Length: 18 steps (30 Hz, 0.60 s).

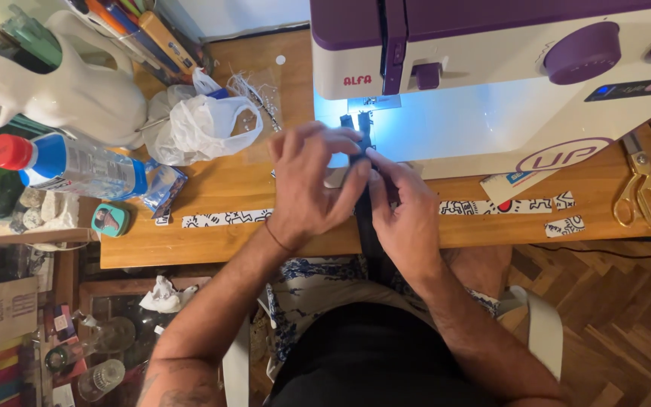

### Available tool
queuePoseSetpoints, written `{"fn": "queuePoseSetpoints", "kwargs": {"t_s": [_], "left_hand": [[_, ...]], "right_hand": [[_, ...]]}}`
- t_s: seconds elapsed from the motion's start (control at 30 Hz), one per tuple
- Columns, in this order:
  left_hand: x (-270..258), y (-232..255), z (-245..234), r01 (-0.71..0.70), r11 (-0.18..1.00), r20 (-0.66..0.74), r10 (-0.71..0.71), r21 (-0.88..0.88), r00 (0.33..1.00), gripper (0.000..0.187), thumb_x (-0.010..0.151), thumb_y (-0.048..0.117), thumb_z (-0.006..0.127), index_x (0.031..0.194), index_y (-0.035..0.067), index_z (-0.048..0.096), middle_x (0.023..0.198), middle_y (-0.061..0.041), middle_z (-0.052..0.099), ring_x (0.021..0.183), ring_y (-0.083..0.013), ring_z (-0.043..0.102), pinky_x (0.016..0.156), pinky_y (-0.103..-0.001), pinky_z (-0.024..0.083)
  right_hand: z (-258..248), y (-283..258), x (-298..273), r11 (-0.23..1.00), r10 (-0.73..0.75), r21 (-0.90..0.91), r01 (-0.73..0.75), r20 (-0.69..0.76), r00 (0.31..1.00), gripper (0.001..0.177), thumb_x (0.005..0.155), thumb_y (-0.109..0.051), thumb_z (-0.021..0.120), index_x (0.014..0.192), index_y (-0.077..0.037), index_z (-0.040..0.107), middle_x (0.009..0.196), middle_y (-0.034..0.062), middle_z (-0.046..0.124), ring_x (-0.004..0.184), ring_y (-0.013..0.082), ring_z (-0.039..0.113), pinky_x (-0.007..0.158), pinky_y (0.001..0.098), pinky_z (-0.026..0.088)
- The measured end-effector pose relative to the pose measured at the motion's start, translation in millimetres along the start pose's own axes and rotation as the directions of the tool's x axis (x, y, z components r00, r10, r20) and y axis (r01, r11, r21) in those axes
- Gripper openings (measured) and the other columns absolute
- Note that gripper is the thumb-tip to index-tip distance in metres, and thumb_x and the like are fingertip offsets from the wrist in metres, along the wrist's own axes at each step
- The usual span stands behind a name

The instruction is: Cutting a patterned fabric strip and aligning a small label onto a black strap in preparation for sewing.

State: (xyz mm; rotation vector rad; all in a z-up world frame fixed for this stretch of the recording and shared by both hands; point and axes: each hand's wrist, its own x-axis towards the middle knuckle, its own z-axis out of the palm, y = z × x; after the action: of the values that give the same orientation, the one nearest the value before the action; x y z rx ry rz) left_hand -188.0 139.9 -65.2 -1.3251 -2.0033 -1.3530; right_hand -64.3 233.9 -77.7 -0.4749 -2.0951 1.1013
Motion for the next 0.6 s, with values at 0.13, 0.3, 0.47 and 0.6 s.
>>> {"fn": "queuePoseSetpoints", "kwargs": {"t_s": [0.13, 0.3, 0.47, 0.6], "left_hand": [[-1.0, -17.5, -1.1, -0.335, 0.923, 0.174, 0.304, 0.189, 0.937, 0.034, 0.103, 0.052, 0.048, 0.106, 0.021, 0.063, 0.102, 0.001, 0.072, 0.109, -0.0185, 0.061, 0.096, -0.036, 0.031], [8.0, -22.8, -4.6, -0.466, 0.851, 0.282, 0.398, 0.241, 0.873, 0.043, 0.105, 0.056, 0.038, 0.107, 0.02, 0.062, 0.093, -0.002, 0.069, 0.104, -0.0203, 0.06, 0.095, -0.036, 0.033], [12.0, -17.9, -10.6, -0.461, 0.866, 0.274, 0.403, 0.195, 0.873, 0.042, 0.105, 0.053, 0.04, 0.105, 0.016, 0.061, 0.088, -0.005, 0.068, 0.101, -0.0221, 0.065, 0.097, -0.037, 0.035], [12.7, -18.4, -10.0, -0.436, 0.881, 0.268, 0.382, 0.185, 0.885, 0.044, 0.103, 0.054, 0.04, 0.106, 0.015, 0.061, 0.085, -0.006, 0.068, 0.1, -0.0221, 0.067, 0.097, -0.038, 0.036]], "right_hand": [[2.4, 3.2, -0.6, 1.0, -0.008, -0.006, 0.008, -0.024, 1.0, 0.023, 0.1, -0.004, 0.066, 0.122, -0.004, 0.075, 0.089, 0.0179, 0.073, 0.08, 0.0353, 0.074, 0.063, 0.0356, 0.061], [6.4, 6.7, -3.9, 1.0, 0.017, 0.002, -0.017, -0.045, 0.999, 0.023, 0.1, -0.006, 0.066, 0.12, -0.006, 0.075, 0.088, 0.014, 0.072, 0.08, 0.0321, 0.074, 0.061, 0.0338, 0.06], [9.1, 3.7, -2.5, 0.999, 0.002, -0.036, -0.004, -0.066, 0.998, 0.022, 0.101, -0.006, 0.065, 0.12, -0.006, 0.075, 0.088, 0.0159, 0.071, 0.08, 0.0348, 0.073, 0.062, 0.0377, 0.06], [12.5, 9.1, -1.9, 1.0, -0.007, -0.023, 0.005, -0.074, 0.997, 0.023, 0.101, -0.007, 0.065, 0.122, -0.008, 0.076, 0.09, 0.0139, 0.073, 0.081, 0.0343, 0.074, 0.062, 0.036, 0.061]]}}
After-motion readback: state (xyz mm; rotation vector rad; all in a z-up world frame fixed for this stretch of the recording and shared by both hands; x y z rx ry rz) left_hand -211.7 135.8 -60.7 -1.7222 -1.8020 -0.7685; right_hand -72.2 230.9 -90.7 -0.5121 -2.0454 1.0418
